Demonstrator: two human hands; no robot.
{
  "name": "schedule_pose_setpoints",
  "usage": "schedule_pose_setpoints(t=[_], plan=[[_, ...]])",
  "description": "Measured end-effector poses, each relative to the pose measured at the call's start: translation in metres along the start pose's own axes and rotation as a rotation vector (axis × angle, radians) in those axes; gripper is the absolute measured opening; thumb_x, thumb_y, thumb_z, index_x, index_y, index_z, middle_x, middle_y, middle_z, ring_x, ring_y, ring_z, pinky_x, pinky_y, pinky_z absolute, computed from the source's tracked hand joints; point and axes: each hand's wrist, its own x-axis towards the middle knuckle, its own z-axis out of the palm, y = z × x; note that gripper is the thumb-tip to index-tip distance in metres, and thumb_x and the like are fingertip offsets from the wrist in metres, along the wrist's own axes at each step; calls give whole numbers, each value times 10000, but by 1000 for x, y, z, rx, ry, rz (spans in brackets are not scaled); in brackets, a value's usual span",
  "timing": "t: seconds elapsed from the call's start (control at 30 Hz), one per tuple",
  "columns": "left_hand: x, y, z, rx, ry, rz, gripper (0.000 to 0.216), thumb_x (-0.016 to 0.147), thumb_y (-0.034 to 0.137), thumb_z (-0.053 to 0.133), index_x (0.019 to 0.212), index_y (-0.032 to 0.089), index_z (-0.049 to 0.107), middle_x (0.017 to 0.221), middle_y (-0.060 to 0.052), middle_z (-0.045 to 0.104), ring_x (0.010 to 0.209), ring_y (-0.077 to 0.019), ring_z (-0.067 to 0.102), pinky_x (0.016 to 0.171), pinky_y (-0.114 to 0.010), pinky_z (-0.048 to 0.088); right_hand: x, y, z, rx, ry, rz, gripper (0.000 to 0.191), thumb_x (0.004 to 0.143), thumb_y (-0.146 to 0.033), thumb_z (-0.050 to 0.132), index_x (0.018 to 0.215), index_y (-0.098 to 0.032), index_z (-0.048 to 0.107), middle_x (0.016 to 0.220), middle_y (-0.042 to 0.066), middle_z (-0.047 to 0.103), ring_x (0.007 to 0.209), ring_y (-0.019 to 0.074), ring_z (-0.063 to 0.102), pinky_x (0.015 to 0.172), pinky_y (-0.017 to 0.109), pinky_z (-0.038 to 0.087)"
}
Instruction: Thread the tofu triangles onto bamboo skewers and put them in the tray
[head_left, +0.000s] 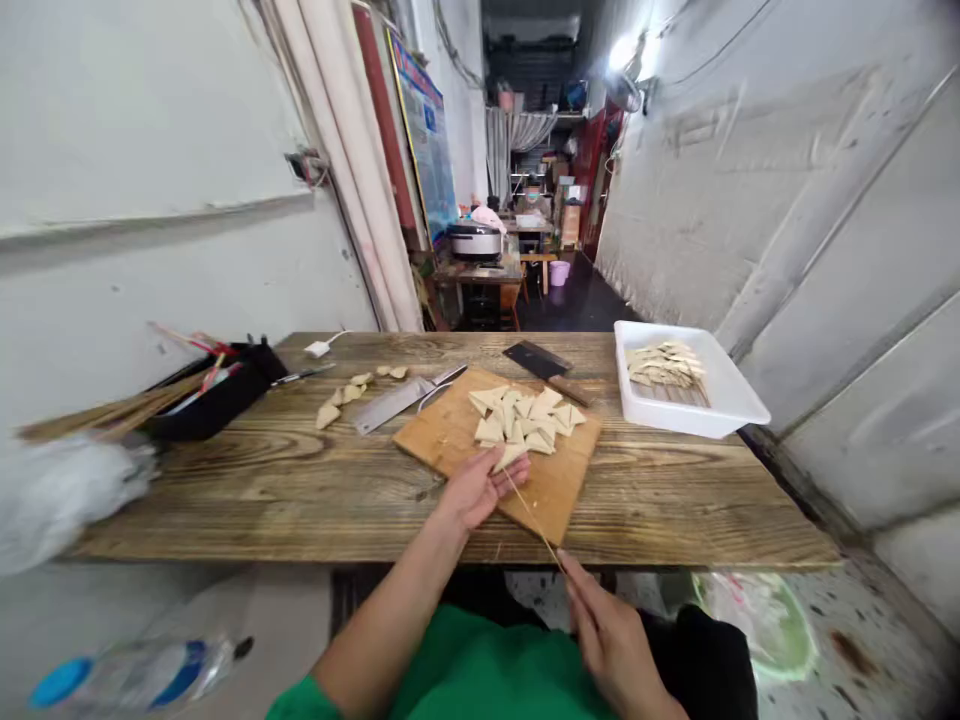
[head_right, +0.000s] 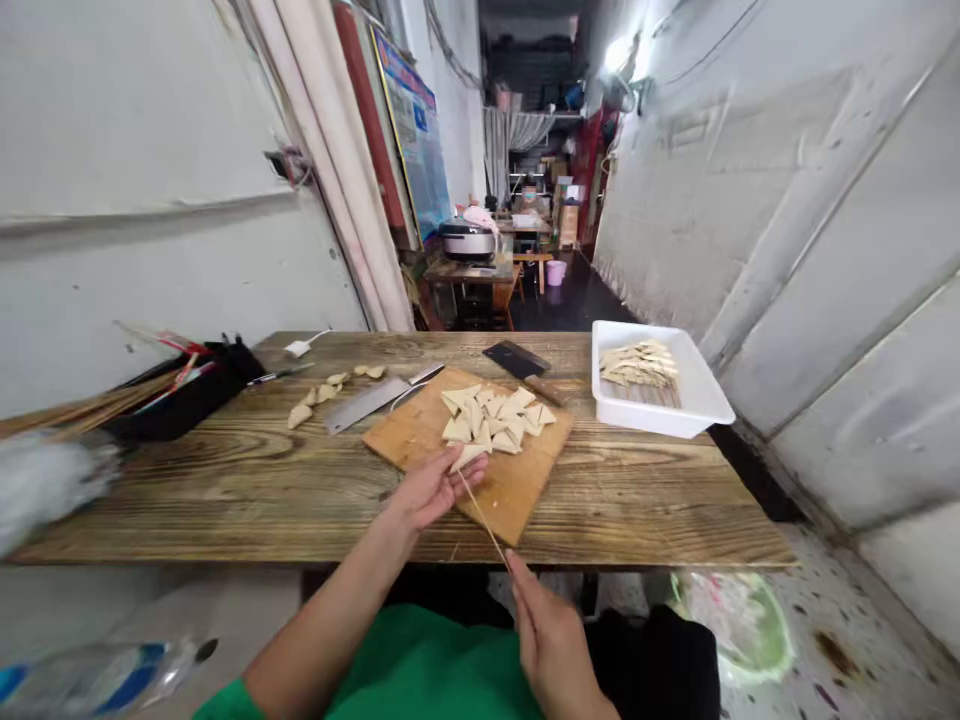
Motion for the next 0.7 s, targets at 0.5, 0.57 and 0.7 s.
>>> schedule_pose_setpoints(t=[0.5,0.57,0.7], plan=[[-2,1,3,97,-54,99,152,840,178,504,893,48,563,849,-152,672,755,-177,658,701,-275,545,-2,5,-3,-11,2,12,431,900,-150,349,1318,-135,449,623,26,593,518,116,555,537,194,498],[-2,2,3,102,-57,98,155,840,182,506,890,47,564,848,-153,672,754,-177,658,699,-274,545,-2,6,-2,-7,0,17,428,897,-145,350,1311,-119,457,610,23,586,513,114,552,532,190,496],[-3,2,4,106,-59,104,160,838,182,509,888,42,568,847,-156,671,756,-179,657,706,-280,543,-2,6,-1,-2,-7,24,427,893,-134,352,1305,-100,460,628,30,591,518,110,550,540,191,494]])
